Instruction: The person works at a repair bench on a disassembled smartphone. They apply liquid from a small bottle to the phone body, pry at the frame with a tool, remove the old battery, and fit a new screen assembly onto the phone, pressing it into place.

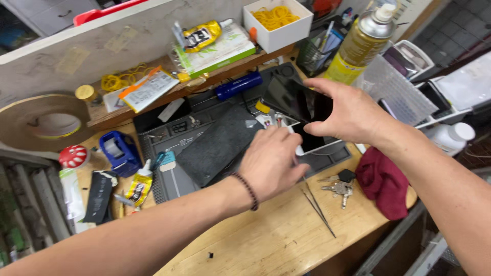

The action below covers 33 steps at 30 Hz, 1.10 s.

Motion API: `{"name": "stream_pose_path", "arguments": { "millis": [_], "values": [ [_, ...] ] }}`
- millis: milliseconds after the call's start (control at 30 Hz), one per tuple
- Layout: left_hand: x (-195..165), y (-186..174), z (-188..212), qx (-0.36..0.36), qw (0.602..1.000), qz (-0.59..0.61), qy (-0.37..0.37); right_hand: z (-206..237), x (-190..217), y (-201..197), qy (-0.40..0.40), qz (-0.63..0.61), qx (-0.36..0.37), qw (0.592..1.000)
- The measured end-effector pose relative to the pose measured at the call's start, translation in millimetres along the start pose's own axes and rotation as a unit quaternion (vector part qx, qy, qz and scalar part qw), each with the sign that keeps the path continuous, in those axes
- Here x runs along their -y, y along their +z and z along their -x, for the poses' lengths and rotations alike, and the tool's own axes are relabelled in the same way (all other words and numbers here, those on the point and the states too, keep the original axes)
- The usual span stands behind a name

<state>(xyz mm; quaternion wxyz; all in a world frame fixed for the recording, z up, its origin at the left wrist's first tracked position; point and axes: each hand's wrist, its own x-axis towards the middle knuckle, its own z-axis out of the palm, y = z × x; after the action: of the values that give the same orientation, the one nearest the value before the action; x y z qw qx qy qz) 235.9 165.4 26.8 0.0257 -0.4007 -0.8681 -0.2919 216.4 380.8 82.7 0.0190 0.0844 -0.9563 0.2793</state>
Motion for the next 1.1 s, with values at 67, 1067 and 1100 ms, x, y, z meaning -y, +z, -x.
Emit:
{"name": "stream_pose_path", "arguments": {
  "millis": [67,1067,1100],
  "values": [
    [19,-35,36,-0.07,0.995,-0.022,-0.062,-11,14,19,-0.031,0.008,0.021,0.999],
    [119,-75,69,-0.033,0.973,0.041,-0.227,-76,65,99,-0.202,0.08,0.169,0.961],
    [119,-75,70,-0.035,0.973,0.048,-0.222,-75,64,97,-0.195,0.081,0.169,0.963]
  ]
}}
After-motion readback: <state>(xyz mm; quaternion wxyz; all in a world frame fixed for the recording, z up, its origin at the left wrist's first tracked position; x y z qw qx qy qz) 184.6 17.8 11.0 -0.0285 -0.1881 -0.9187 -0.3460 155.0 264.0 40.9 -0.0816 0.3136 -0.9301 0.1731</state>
